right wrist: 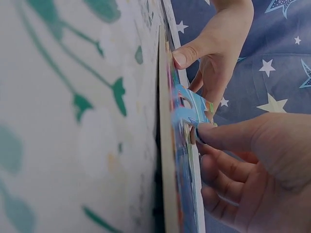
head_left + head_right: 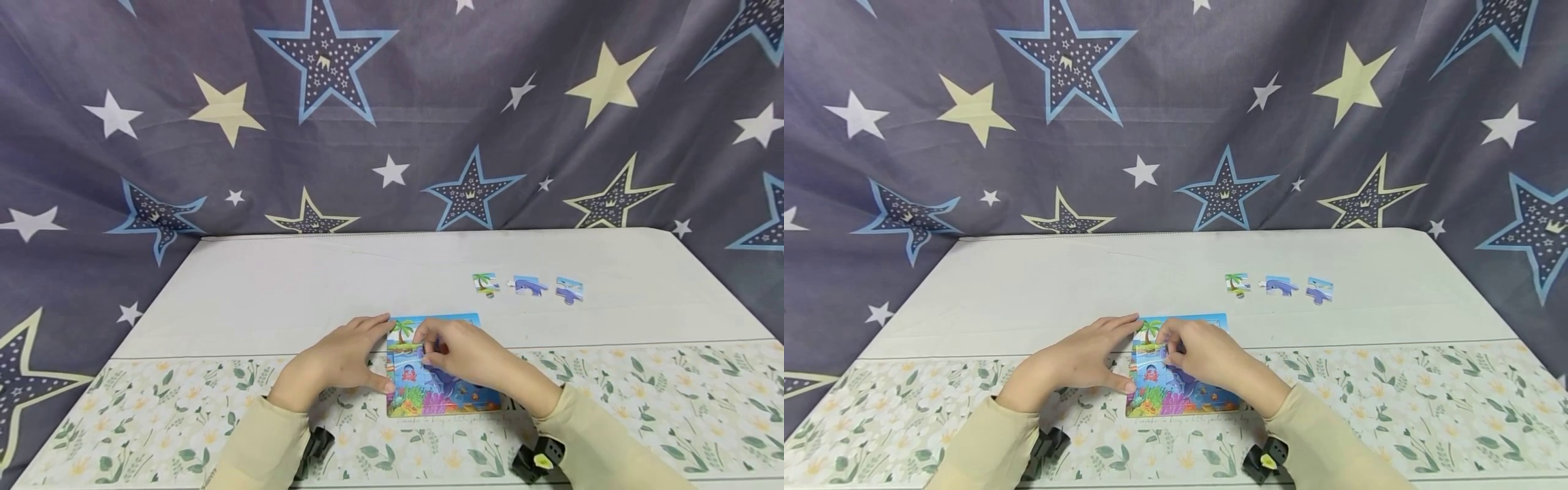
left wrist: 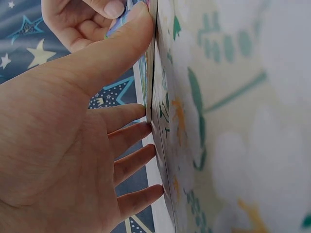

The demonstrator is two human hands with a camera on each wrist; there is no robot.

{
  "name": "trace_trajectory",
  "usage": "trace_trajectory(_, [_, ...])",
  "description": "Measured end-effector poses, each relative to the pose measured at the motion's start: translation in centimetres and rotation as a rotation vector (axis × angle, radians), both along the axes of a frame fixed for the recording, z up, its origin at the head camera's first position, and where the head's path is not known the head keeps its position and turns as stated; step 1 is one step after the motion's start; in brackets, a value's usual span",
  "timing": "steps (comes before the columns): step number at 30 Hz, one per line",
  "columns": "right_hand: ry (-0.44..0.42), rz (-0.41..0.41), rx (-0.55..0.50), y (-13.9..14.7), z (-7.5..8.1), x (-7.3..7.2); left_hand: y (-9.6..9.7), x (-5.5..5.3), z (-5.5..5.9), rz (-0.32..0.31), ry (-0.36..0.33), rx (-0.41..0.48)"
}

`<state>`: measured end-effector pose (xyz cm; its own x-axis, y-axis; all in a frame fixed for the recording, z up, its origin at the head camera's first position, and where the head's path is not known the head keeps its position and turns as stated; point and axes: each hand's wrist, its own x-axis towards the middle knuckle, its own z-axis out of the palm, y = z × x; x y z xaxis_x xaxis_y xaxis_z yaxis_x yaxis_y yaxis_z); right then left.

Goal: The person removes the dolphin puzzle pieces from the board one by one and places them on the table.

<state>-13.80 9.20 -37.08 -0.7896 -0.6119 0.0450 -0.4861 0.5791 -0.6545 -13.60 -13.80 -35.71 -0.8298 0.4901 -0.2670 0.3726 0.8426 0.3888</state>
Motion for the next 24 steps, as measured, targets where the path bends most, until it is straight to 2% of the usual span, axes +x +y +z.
trace_trajectory(15, [-0.087, 0.037, -0.066, 0.8, 0.7, -0.3, 0.1, 0.1, 0.2, -0.003, 0.001, 0.002])
trace_trajectory(24, [-0.066, 0.028, -0.088, 1.8, 1.5, -0.8, 0.1, 0.0, 0.1, -0.006, 0.007, 0.001])
